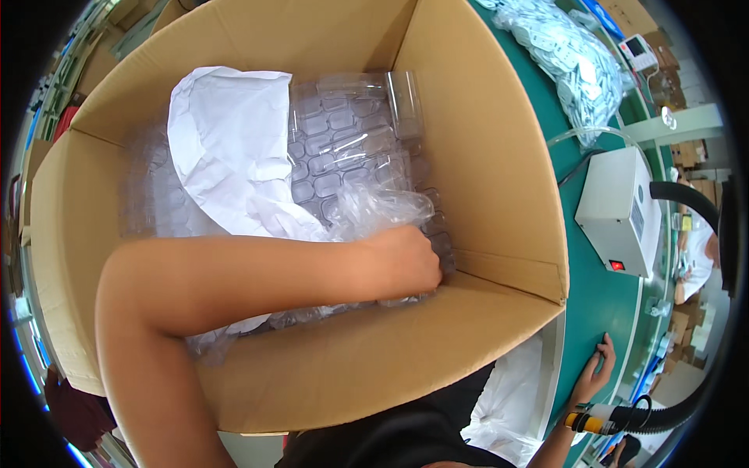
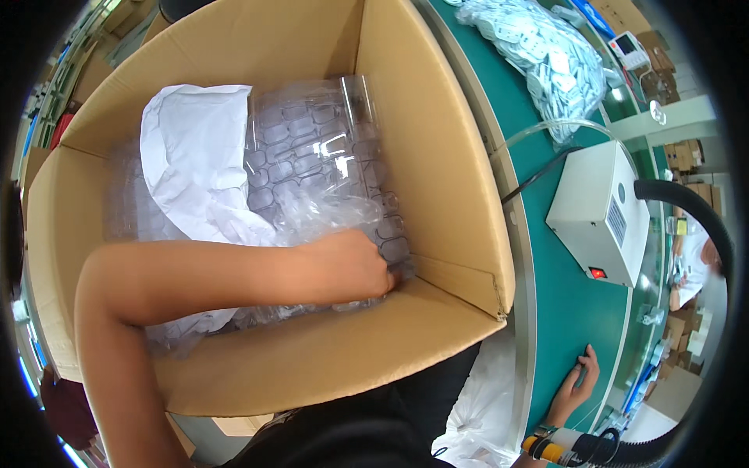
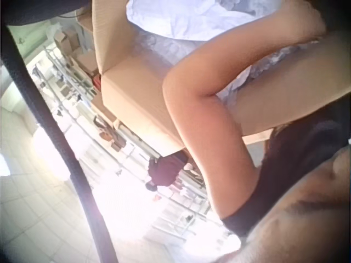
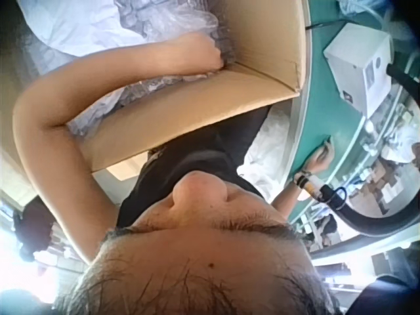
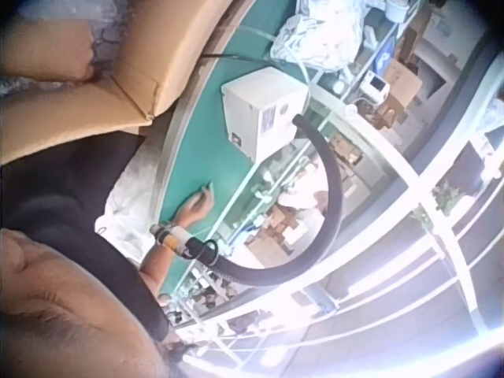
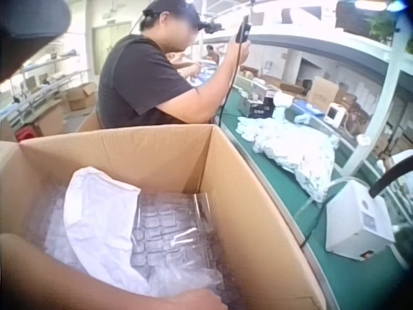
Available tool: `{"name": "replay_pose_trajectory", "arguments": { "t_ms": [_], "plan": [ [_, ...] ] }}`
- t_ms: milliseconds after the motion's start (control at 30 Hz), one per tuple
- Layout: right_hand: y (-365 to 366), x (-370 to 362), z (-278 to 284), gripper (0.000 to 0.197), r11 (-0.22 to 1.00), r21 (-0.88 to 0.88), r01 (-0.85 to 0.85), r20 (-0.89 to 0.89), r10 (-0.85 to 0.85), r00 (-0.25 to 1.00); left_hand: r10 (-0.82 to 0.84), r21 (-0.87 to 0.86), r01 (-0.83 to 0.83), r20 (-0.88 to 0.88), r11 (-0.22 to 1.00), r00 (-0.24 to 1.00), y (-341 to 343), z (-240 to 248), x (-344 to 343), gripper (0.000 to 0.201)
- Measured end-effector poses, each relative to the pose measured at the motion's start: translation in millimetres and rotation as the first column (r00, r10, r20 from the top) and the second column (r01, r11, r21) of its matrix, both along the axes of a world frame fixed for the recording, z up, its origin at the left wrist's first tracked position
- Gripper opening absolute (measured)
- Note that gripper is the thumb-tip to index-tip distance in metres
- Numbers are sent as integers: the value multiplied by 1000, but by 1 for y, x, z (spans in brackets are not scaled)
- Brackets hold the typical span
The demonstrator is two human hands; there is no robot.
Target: The person repeatedly takes handheld fans from a conveyor belt, holds them under an air nozzle, retrieves clear plastic covers from a box, attaches the covers to the fans, and places the assembled fans back onto the conveyor belt.
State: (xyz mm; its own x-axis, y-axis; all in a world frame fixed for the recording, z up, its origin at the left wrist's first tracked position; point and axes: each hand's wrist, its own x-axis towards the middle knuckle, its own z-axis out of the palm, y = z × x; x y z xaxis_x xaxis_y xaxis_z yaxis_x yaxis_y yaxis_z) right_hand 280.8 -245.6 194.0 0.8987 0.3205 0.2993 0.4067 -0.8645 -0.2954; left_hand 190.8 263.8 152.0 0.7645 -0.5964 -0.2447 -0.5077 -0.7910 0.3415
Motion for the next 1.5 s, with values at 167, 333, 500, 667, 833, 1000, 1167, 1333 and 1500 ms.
{"name": "replay_pose_trajectory", "arguments": {
  "t_ms": [167, 333, 500, 667, 833, 1000, 1167, 1333, 1500],
  "plan": [
    [-4, 1, 0, 17, 1000, -17, -5, 18, 5, 1000, -1, 5, 1, -27, 1000, 1000, -7, -3, 12, 8],
    [-4, 0, -1, 17, 999, -34, -12, 18, 12, 1000, 125, -273, -102, 68, 957, 990, -2, -4, 16, 13],
    [-1, -2, 0, 17, 1000, -7, -5, 22, 6, 1000, 169, -332, -173, -40, 927, 985, 11, 21, 24, 14],
    [-2, 0, -1, 18, 1000, -2, -21, 24, 21, 1000, 335, -692, -266, -37, 671, 942, 31, 35, 17, 14],
    [-7, 0, 1, 18, 999, -32, -13, 33, 14, 999, 138, -518, -230, -210, 824, 968, 67, 76, 6, 15],
    [-3, 0, -2, 17, 1000, -4, -6, 18, 6, 1000, 49, -48, -56, -131, 997, 990, 37, 37, -22, 24],
    [-4, -1, 0, 17, 1000, -17, 2, 8, -2, 1000, 45, -16, -50, -230, 999, 972, 12, 1, -14, 22],
    [-6, 0, -1, 17, 1000, -30, 4, 11, -4, 1000, 105, -99, -122, -164, 988, 981, 10, 3, -6, 12],
    [-6, -1, 0, 17, 1000, -21, -2, 10, 2, 1000, 183, -448, -216, -116, 867, 976, 22, 21, -5, 9]
  ]
}}
